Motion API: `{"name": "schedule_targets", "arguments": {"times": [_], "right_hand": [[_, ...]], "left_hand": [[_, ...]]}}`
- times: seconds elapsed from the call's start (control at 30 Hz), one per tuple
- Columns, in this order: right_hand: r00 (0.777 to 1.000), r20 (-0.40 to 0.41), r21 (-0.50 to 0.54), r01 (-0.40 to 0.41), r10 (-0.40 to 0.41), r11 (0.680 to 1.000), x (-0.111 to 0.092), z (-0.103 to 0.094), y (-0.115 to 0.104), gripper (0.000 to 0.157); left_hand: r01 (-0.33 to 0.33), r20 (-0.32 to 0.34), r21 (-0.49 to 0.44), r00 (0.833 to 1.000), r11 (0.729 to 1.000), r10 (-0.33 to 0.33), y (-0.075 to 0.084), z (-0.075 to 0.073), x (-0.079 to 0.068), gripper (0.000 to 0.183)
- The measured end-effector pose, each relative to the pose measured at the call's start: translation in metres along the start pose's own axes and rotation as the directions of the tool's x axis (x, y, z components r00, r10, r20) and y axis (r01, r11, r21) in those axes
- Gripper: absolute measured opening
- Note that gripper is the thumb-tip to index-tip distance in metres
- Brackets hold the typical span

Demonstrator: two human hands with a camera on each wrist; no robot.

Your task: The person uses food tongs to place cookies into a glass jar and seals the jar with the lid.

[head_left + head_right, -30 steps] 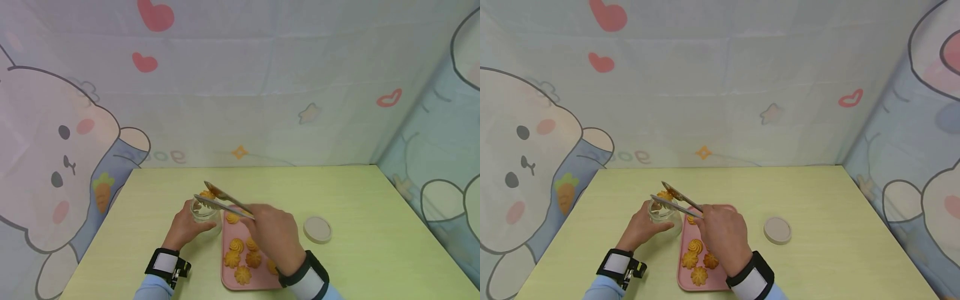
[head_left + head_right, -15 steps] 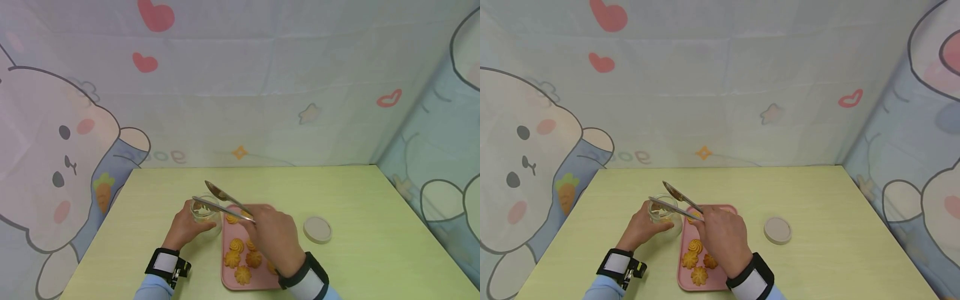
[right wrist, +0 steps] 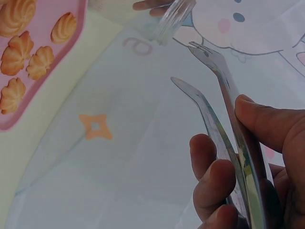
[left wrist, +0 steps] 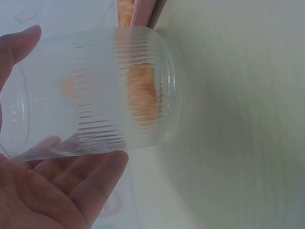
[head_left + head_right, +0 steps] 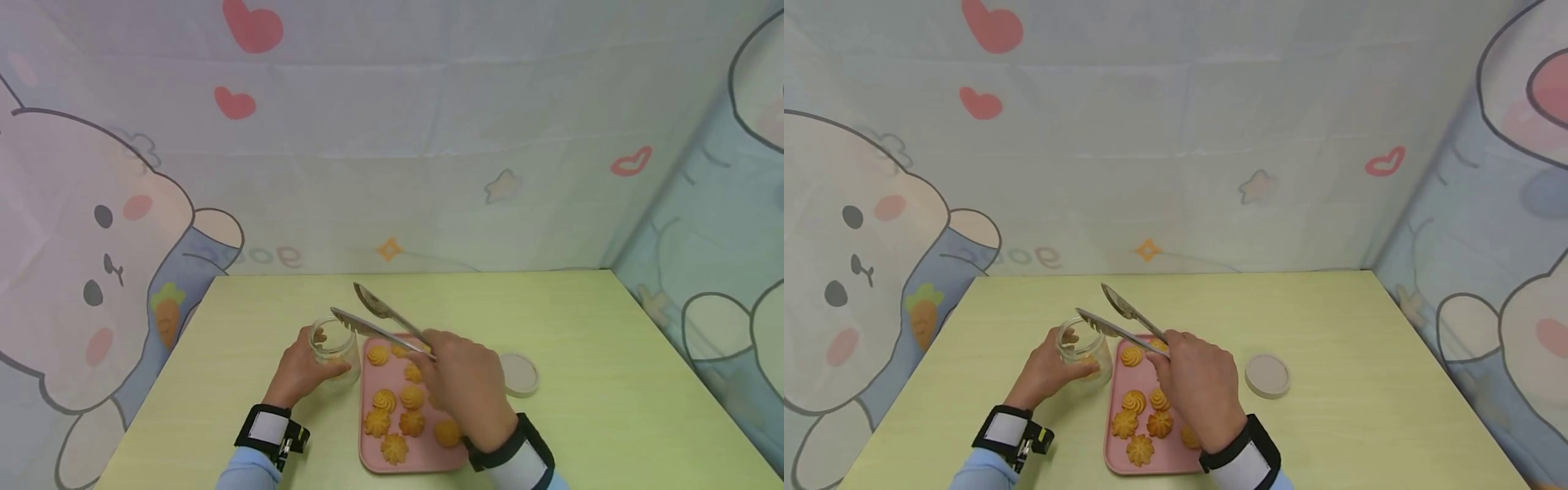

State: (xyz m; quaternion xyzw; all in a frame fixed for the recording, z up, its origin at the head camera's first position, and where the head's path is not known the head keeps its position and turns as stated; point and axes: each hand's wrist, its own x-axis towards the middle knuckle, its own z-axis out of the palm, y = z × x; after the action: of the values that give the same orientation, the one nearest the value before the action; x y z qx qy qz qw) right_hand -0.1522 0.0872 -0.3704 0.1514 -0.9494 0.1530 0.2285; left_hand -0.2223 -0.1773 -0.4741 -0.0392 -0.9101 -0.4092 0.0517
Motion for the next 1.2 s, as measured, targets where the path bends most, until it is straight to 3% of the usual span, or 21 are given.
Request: {"name": "schedule_targets", "arguments": {"times": [0.63,1.03,1.2], "right_hand": [[0.991,0.039,0.018,-0.130,0.129,0.991,-0.006,-0.001,0.023,0.030],[0.977,0.137,0.011,-0.165,0.162,0.986,-0.013,0.016,0.028,0.034],[0.972,0.175,0.008,-0.163,0.159,0.987,-0.017,0.025,0.028,0.027]], "left_hand": [[0.022,0.006,0.010,1.000,1.000,-0.022,0.004,-0.002,0.001,0.087],[0.024,0.009,0.003,1.000,1.000,-0.024,0.003,-0.002,0.001,0.090],[0.029,0.012,0.005,1.000,1.000,-0.029,0.001,-0.001,0.000,0.091]]}}
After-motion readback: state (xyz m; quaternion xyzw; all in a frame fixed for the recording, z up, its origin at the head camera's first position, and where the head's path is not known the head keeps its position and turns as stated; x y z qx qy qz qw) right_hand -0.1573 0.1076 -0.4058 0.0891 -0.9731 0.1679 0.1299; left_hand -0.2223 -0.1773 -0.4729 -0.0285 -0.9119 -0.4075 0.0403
